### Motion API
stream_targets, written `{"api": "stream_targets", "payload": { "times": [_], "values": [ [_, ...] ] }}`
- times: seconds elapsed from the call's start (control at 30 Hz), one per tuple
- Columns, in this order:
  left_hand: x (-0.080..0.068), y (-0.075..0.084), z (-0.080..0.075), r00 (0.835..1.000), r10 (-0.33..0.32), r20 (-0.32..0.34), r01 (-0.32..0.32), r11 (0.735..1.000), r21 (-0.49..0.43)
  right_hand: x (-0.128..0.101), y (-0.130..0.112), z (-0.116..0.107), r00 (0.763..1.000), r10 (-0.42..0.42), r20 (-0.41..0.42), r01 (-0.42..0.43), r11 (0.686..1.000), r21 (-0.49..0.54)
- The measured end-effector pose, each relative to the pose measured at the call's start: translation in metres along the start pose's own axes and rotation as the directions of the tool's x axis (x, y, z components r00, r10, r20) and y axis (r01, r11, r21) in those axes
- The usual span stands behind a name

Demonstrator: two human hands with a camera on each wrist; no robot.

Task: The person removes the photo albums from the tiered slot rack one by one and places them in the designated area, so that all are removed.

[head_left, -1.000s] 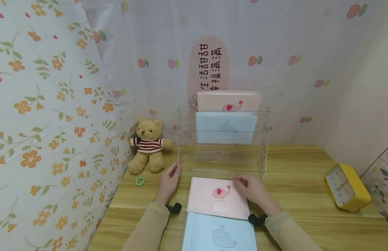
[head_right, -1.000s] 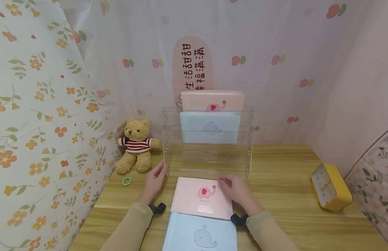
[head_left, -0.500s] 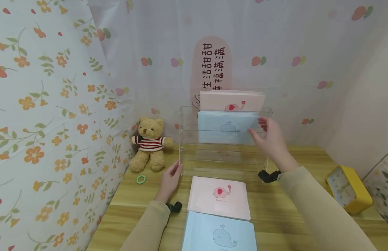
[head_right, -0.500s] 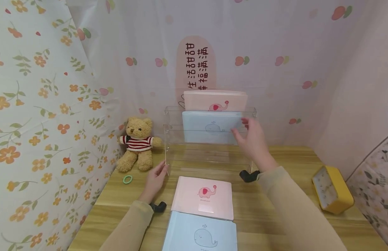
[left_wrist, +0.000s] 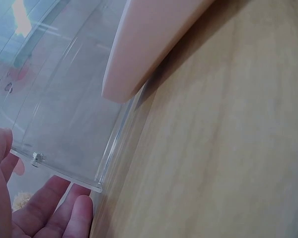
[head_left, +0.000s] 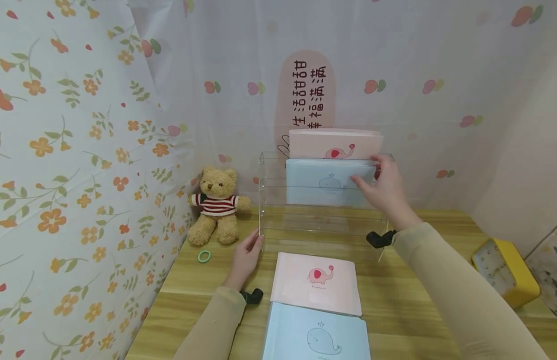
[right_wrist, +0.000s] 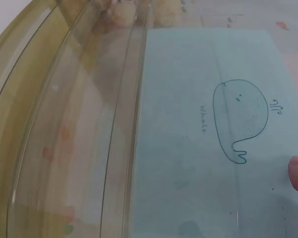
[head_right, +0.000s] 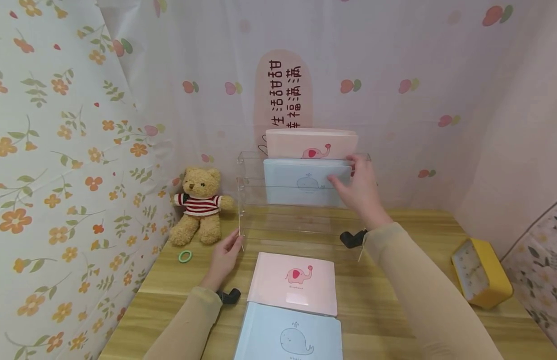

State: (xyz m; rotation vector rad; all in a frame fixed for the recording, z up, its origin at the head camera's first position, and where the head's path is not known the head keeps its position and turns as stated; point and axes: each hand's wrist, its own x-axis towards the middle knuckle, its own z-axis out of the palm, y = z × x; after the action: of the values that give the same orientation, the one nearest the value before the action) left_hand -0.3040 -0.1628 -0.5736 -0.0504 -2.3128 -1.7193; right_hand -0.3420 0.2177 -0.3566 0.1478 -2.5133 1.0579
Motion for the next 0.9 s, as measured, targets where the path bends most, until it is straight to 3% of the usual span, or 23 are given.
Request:
{"api": "stream_targets", "payload": {
  "times": [0.17, 0.4, 0.5, 0.73, 0.9],
  "values": [
    [-0.001, 0.002, 0.000, 1.000, -0.018, 0.004, 0.018, 1.000, -0.002, 0.006, -0.003, 0.000, 0.999, -0.046, -0.008, 0.046, 0.999, 0.005],
    [0.000, 0.002, 0.000, 1.000, -0.018, 0.004, 0.018, 1.000, -0.004, 0.019, -0.006, -0.001, 0.988, -0.080, 0.134, 0.081, 0.997, 0.000],
    [0.000, 0.001, 0.000, 1.000, -0.009, 0.005, 0.009, 1.000, -0.003, 0.023, -0.009, 0.001, 0.985, -0.080, 0.155, 0.080, 0.997, 0.006],
    [0.000, -0.001, -0.001, 1.000, -0.008, 0.007, 0.008, 1.000, 0.005, 0.025, -0.017, 0.007, 0.992, -0.006, 0.129, 0.004, 1.000, 0.018],
    [0.000, -0.001, -0.002, 1.000, -0.015, 0.018, 0.015, 1.000, 0.009, 0.019, -0.024, 0.011, 0.999, -0.011, 0.041, 0.009, 0.998, 0.062]
  ]
}}
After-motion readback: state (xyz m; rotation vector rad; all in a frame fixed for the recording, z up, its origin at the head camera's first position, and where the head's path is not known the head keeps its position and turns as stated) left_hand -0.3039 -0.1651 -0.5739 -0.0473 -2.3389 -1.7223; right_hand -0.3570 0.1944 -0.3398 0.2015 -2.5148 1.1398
